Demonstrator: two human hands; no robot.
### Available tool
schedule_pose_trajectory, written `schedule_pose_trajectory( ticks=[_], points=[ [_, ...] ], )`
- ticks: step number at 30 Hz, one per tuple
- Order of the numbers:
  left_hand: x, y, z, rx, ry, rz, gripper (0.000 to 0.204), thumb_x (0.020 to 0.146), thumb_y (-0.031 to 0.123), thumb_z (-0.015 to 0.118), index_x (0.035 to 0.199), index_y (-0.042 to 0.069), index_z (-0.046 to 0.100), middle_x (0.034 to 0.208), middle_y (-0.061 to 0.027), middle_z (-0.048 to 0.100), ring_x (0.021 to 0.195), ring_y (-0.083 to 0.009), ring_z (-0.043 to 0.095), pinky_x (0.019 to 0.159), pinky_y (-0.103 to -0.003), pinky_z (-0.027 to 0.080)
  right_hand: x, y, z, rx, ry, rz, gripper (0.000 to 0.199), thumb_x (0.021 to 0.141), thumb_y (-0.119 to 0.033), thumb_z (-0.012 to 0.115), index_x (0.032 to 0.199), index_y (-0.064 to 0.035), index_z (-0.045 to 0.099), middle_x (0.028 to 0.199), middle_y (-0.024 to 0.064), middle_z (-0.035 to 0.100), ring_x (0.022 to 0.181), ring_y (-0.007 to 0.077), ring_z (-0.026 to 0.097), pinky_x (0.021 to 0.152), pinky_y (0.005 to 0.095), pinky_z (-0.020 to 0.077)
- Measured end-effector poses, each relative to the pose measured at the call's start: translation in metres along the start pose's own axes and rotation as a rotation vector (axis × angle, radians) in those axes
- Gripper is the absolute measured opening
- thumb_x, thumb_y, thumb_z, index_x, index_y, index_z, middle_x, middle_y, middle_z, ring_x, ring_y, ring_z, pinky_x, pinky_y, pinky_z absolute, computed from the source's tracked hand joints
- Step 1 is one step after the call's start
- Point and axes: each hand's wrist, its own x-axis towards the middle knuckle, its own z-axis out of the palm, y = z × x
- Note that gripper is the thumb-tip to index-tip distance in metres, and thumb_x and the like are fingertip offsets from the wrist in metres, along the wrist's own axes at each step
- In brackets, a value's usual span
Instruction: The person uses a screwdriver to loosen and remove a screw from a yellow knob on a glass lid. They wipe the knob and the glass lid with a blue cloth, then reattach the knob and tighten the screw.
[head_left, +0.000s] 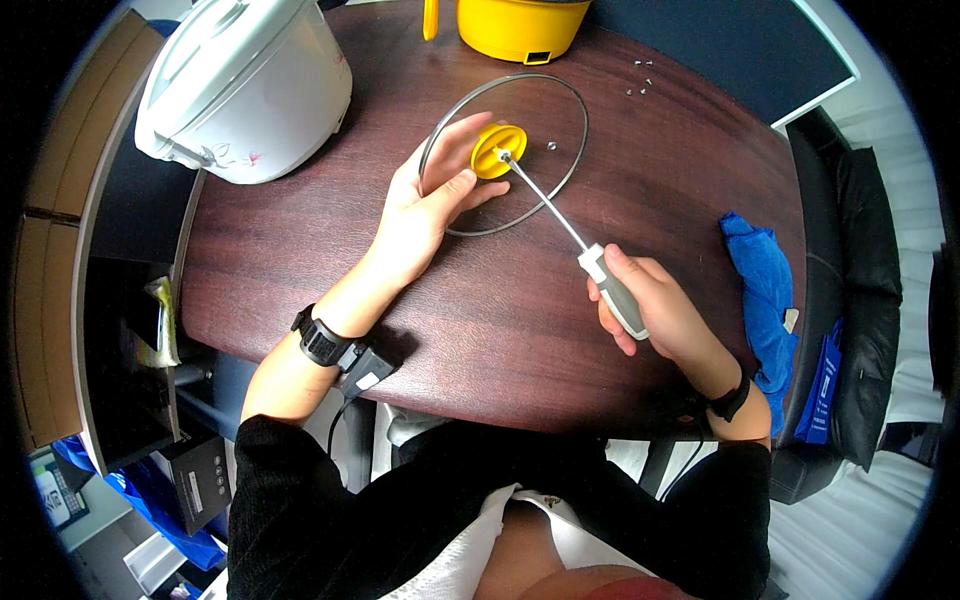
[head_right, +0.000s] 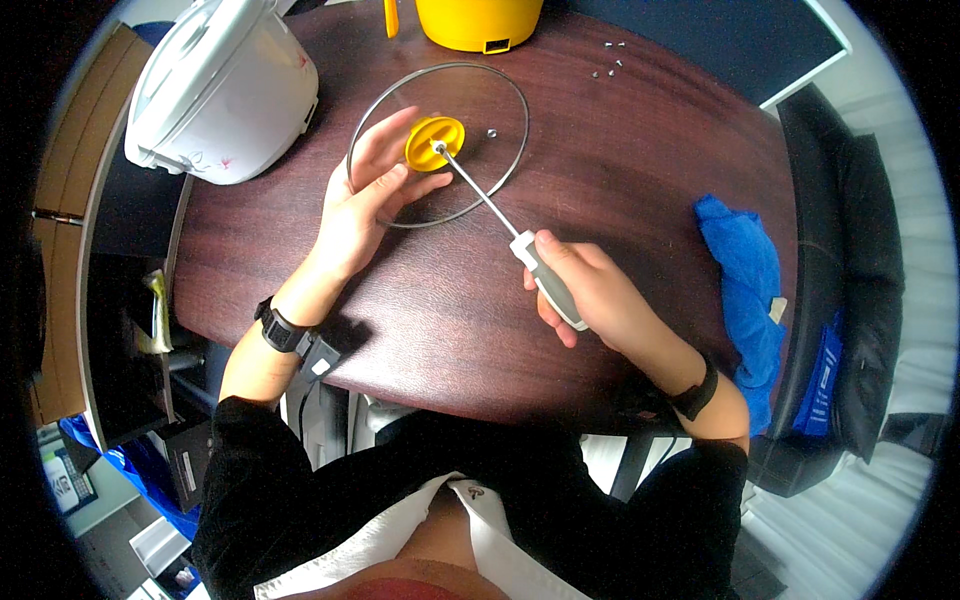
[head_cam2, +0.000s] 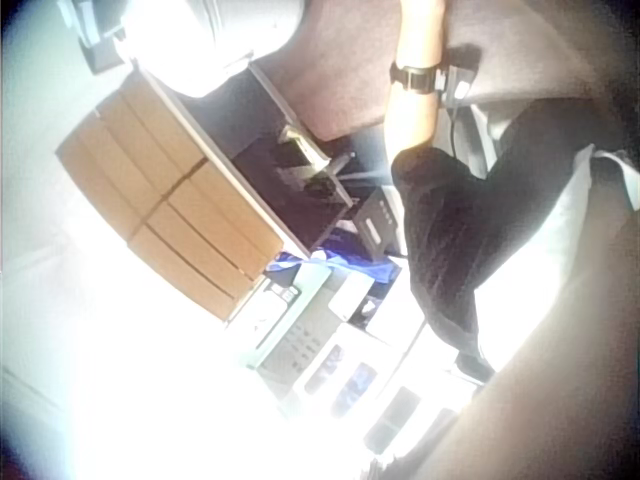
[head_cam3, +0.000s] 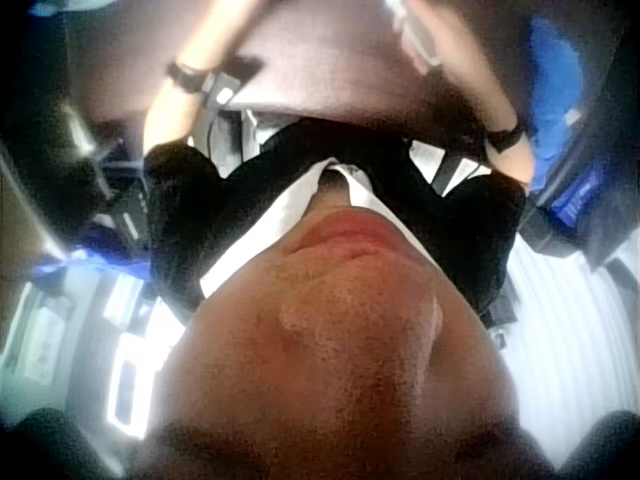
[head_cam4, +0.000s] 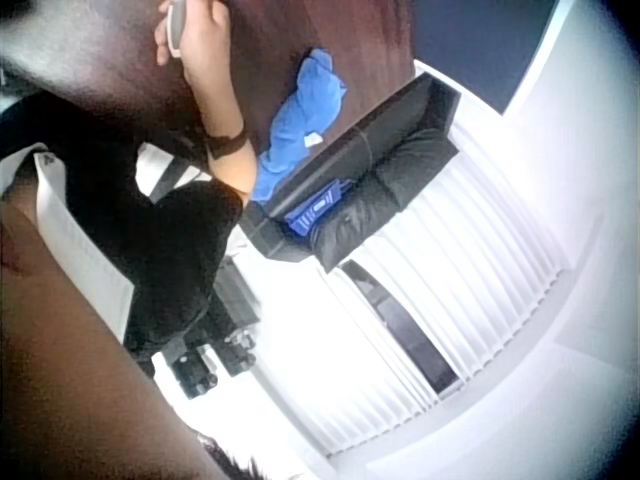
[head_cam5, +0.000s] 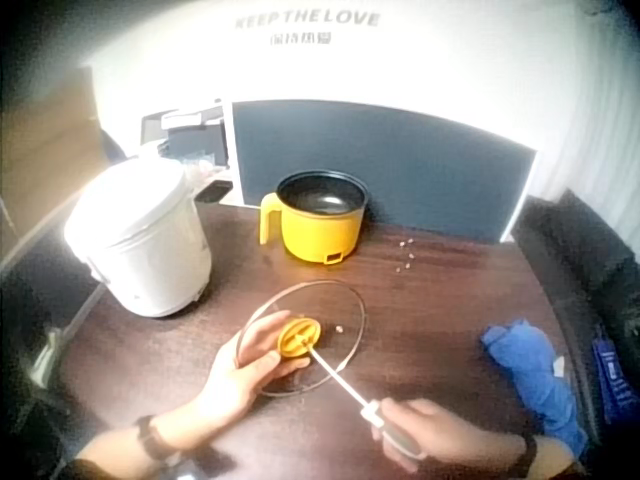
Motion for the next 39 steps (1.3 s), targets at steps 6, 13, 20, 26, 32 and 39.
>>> schedule_pose_trajectory(
  ticks=[6,13,20,26,32,39],
  points=[
    [0.001,0.0,0.0,0.0,-0.01,-0.005,0.053,0.097,0.006,0.049,0.146,0.002,0.031,0.15,-0.0148,0.035,0.136,-0.0297,0.04,0.106,-0.05,0.044,-0.001,0.0,0.001,-0.002,0.024,0.015,0.052,0.105,-0.045,0.03,0.087,-0.0042,0.057,0.053,0.0033,0.054,0.035,0.0104,0.048,0.035,0.0214,0.0384],
    [0.0,-0.001,-0.001,0.056,-0.06,0.036,0.056,0.096,0.004,0.05,0.147,0.003,0.029,0.152,-0.0139,0.032,0.138,-0.0296,0.037,0.107,-0.05,0.043,-0.002,-0.001,0.003,-0.127,0.113,0.026,0.051,0.104,-0.045,0.033,0.086,-0.0041,0.058,0.053,0.0024,0.054,0.038,0.0095,0.05,0.038,0.0227,0.0393],
    [-0.002,-0.002,-0.002,0.126,-0.127,0.102,0.059,0.093,0.0,0.051,0.147,0.003,0.028,0.153,-0.0131,0.029,0.14,-0.0299,0.033,0.108,-0.051,0.041,-0.008,-0.007,0.009,-0.94,0.476,-0.226,0.039,0.097,-0.041,0.053,0.083,-0.0054,0.06,0.06,0.0108,0.061,0.048,0.0279,0.059,0.048,0.0366,0.0467],
    [-0.002,0.003,-0.001,0.142,-0.07,0.049,0.051,0.097,0.005,0.048,0.145,0.001,0.032,0.15,-0.0146,0.035,0.138,-0.0294,0.038,0.107,-0.049,0.043,-0.003,-0.003,0.004,-1.293,0.787,-0.618,0.033,0.088,-0.039,0.067,0.084,-0.0071,0.061,0.07,0.0112,0.065,0.06,0.0296,0.064,0.054,0.0379,0.0485],
    [-0.001,0.0,-0.001,0.098,-0.002,0.05,0.048,0.099,0.007,0.046,0.145,0.0,0.033,0.148,-0.0151,0.038,0.136,-0.0292,0.04,0.107,-0.049,0.043,-0.009,-0.012,0.003,-1.06,0.653,-0.472,0.033,0.091,-0.037,0.063,0.086,-0.005,0.062,0.067,0.0107,0.064,0.058,0.0276,0.064,0.053,0.0357,0.0479],
    [0.001,0.0,-0.002,0.077,-0.019,0.07,0.049,0.099,0.008,0.047,0.145,0.0,0.032,0.15,-0.0158,0.036,0.137,-0.0296,0.039,0.108,-0.049,0.042,-0.001,-0.006,-0.004,-0.262,0.141,-0.092,0.048,0.104,-0.042,0.037,0.087,-0.0029,0.06,0.056,0.0039,0.057,0.045,0.0091,0.05,0.046,0.0225,0.0403]
  ],
)
